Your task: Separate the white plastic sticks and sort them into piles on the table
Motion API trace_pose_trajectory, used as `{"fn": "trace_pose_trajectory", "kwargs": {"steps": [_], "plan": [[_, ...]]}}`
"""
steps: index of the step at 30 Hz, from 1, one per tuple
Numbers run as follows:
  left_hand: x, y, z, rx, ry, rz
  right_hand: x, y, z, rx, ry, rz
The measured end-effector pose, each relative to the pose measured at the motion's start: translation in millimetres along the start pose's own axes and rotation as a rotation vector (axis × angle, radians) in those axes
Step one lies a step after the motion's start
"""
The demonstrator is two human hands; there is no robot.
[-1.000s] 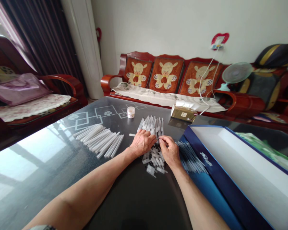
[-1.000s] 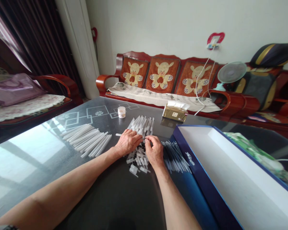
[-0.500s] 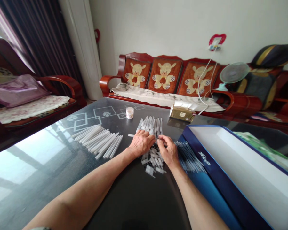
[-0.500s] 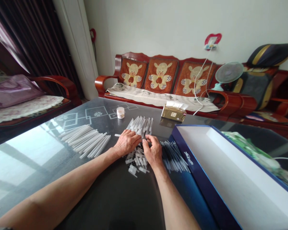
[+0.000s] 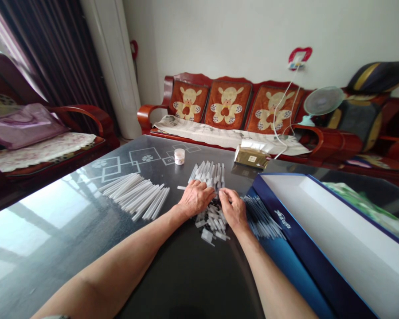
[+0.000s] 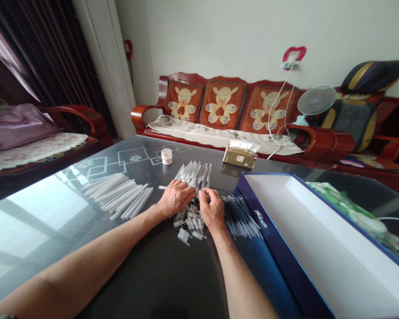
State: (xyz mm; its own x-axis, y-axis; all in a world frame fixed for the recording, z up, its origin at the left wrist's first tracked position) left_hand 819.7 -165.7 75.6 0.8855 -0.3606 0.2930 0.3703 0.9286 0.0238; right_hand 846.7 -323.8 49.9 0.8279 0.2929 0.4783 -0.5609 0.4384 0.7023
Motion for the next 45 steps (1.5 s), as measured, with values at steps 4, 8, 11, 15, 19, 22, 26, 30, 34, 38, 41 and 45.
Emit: {"fn": "trace_pose_trajectory", "kwargs": {"steps": [4,8,11,15,19,22,26,30,34,38,41,45], "plan": [[0,1,-2.3,-0.003,-0.001,-0.014,1,-2,-1,-0.038,0.025,0.044],[0,4,-4.0,-0.006,-0.004,-0.026,1,-4,-1,-0.027,0.044,0.022],[0,5,-2.7,-0.008,-0.004,-0.019,0,-3,1,0.008,0.031,-0.023],[-1,4,-1.0,-0.006,-0.001,-0.028,0,2,1,0.041,0.023,-0.009],[-1,4,-3.4,-0.020,-0.021,-0.059,-1,2,0,0.035,0.023,0.021],[-1,6,-5.1,-0.040,-0.030,-0.052,-1,-6,2,0.049,-0.084,-0.058],[-2,8,-3.9,-0.083,-0.069,0.003,0,-11,7,0.010,-0.307,-0.106],[-3,8,-1.4,-0.065,-0.070,0.027,-2,6,8,-0.176,-0.331,0.103],[-3,7,-0.2,-0.030,-0.042,0.004,-5,19,0,-0.324,-0.037,0.219],[-3,6,-1.1,-0.013,-0.050,-0.052,-7,17,-3,-0.342,0.068,0.211],[-3,8,-2.5,-0.014,-0.061,-0.080,-7,18,0,-0.368,0.096,0.201],[-4,14,-3.2,-0.019,-0.104,-0.067,-1,18,17,-0.484,0.145,0.157]]}}
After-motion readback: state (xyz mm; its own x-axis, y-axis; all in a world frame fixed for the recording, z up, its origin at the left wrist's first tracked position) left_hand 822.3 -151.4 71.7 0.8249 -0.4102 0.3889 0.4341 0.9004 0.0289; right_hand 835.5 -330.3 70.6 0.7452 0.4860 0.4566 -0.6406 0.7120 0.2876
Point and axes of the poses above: each hand's wrist, its own x-axis towards the middle knuckle, its own z-axis out of the back of the hand, y = z × x, the point moved 1 cm from there along x, towards the middle knuckle, and after that the axes turned 12 degrees about y, right-handed, at the moved point
